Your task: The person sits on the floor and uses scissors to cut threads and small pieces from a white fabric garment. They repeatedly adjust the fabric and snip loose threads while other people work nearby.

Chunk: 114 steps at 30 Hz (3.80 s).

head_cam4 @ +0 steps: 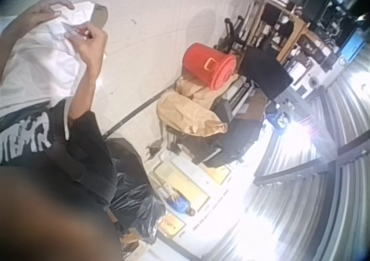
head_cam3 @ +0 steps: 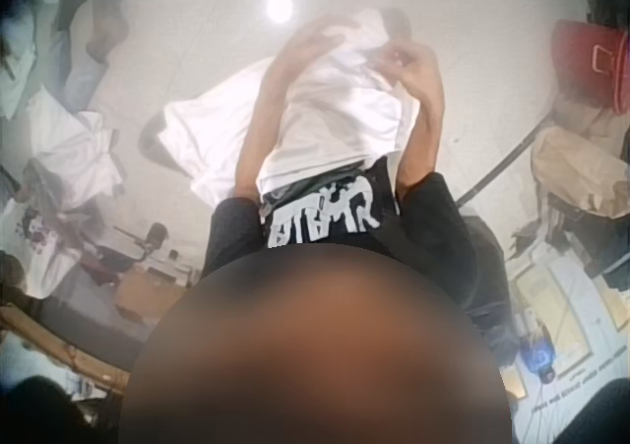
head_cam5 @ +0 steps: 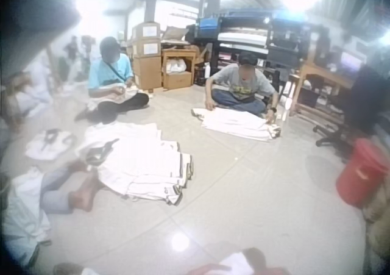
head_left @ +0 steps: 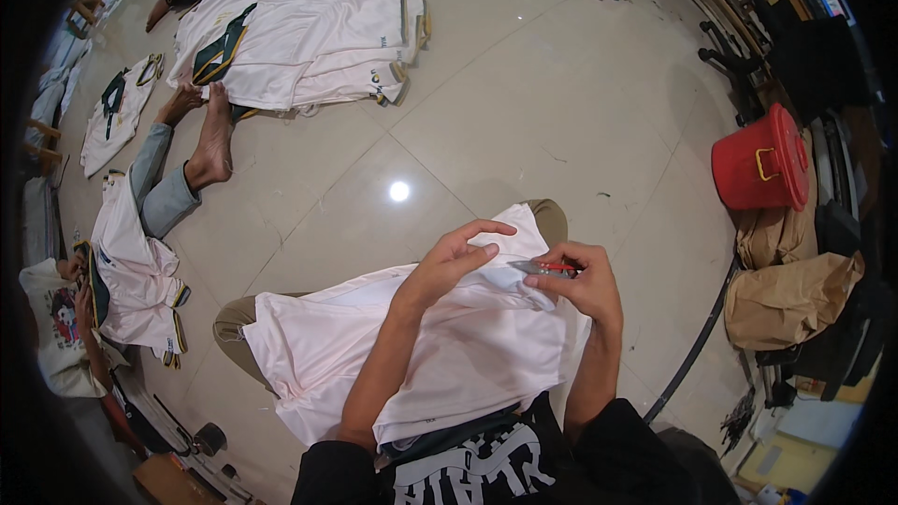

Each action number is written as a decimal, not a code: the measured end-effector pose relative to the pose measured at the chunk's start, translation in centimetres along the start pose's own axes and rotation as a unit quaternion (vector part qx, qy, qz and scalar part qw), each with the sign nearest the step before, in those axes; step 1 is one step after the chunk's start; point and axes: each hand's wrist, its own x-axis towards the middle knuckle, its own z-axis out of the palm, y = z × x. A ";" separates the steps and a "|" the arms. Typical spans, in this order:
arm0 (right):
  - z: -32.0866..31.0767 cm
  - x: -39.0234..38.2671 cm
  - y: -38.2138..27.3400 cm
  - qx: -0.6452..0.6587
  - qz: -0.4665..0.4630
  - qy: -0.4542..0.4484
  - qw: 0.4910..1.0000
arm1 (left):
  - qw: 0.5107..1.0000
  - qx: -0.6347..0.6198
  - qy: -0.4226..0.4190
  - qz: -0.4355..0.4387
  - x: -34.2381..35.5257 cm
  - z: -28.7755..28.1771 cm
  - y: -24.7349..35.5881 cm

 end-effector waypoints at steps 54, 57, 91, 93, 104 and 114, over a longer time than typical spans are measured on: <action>3.0 7.3 13.9 0.519 -0.013 0.514 0.683 | 0.547 0.553 0.620 -0.102 -37.5 -11.7 1.2; 3.2 7.7 13.4 0.494 -0.038 0.492 0.716 | 0.722 0.134 0.679 0.006 -40.1 -13.5 -2.4; 19.4 0.6 -6.2 0.127 -0.093 -0.132 0.979 | 0.824 -0.052 0.547 0.140 -25.4 -2.9 2.0; 22.5 -0.3 -9.4 0.122 -0.189 -0.187 0.956 | 0.829 -0.043 0.540 0.139 -24.9 -2.4 2.0; 26.1 -0.9 -9.1 0.145 -0.215 -0.179 0.949 | 0.799 0.077 0.577 0.148 -24.0 -0.3 2.4; 24.8 -1.0 -10.0 0.201 -0.136 -0.217 0.945 | 0.795 0.210 0.565 0.073 -23.7 0.7 3.3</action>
